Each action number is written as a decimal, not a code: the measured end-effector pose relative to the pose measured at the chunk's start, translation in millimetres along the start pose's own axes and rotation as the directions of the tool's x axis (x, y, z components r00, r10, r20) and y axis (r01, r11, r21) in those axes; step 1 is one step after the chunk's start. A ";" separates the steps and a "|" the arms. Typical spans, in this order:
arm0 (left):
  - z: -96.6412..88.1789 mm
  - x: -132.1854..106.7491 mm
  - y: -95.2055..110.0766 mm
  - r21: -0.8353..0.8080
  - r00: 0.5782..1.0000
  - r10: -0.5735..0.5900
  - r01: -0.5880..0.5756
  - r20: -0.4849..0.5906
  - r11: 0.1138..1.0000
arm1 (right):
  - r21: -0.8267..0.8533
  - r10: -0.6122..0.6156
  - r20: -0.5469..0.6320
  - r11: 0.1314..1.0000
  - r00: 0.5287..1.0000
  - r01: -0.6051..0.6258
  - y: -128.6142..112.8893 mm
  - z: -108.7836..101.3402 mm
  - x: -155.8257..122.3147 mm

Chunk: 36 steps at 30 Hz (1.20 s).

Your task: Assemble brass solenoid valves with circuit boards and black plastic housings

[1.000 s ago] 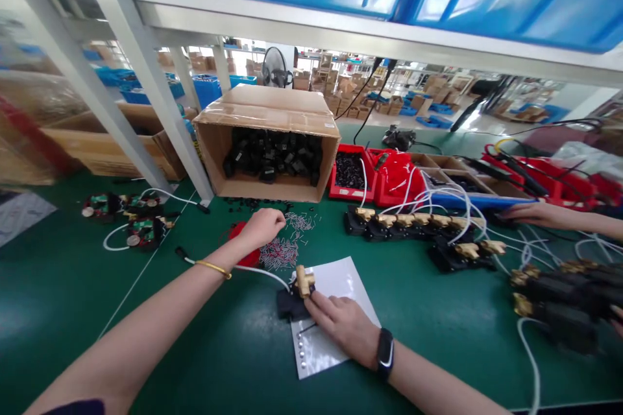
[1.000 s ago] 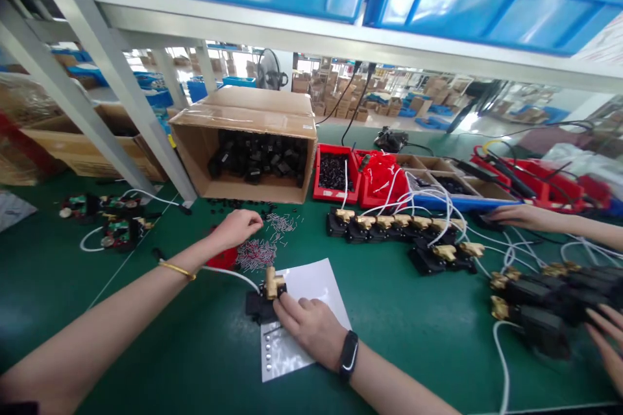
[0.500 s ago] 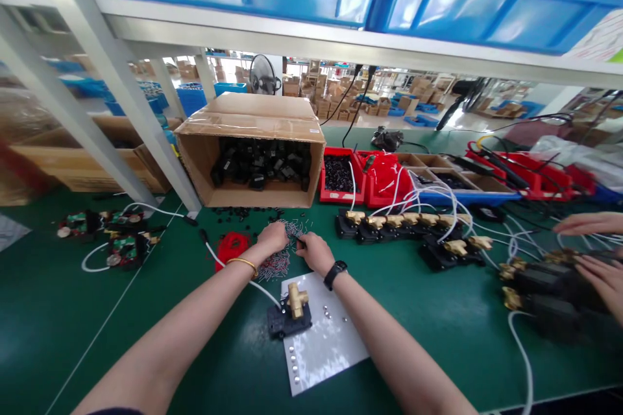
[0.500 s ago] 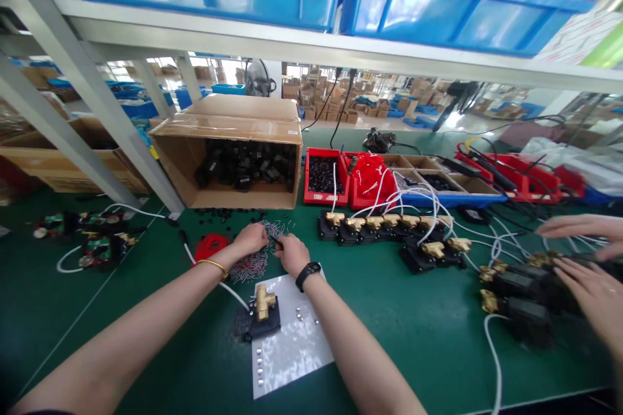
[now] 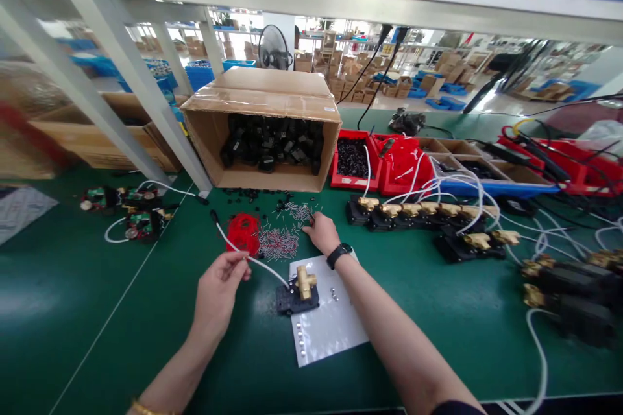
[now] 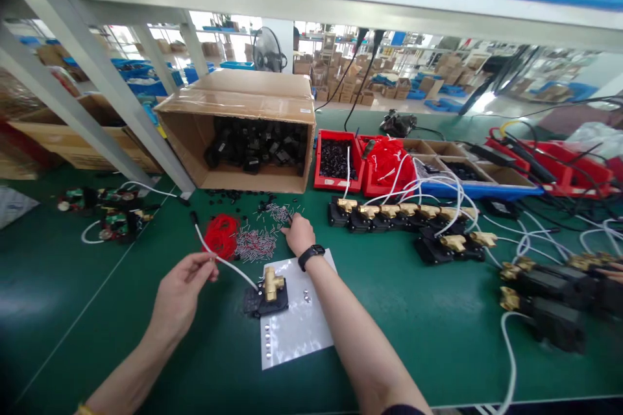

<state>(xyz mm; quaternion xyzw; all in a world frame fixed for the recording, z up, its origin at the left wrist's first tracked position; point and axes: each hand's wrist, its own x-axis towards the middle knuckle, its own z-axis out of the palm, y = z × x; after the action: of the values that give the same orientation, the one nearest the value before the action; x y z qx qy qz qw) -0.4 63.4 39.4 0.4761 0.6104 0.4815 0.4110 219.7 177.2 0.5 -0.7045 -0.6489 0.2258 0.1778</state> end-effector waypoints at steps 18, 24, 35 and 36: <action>40.2 8.3 -29.0 0.121 0.915 0.000 -0.054 0.403 0.991 | 0.008 -0.157 0.084 0.988 0.984 0.157 16.7 -6.3 0.9; 41.2 12.3 -30.2 0.166 0.879 0.081 -0.178 0.470 0.970 | -0.034 -0.131 0.087 0.990 0.988 0.135 20.5 -6.7 5.7; 35.5 8.7 -24.7 0.207 0.841 0.220 -0.359 0.494 0.910 | 0.128 -0.189 0.024 0.974 0.982 0.185 12.8 -16.9 -20.4; 36.1 8.1 -25.0 0.210 0.835 0.229 -0.374 0.500 0.903 | 0.163 -0.191 0.023 0.969 0.981 0.184 15.4 -18.8 -29.1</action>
<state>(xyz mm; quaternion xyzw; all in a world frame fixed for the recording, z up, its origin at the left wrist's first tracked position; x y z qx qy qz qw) 27.9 76.3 7.4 0.7248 0.4761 0.3146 0.3859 241.2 147.6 10.3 -0.6189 -0.6957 0.2730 0.2416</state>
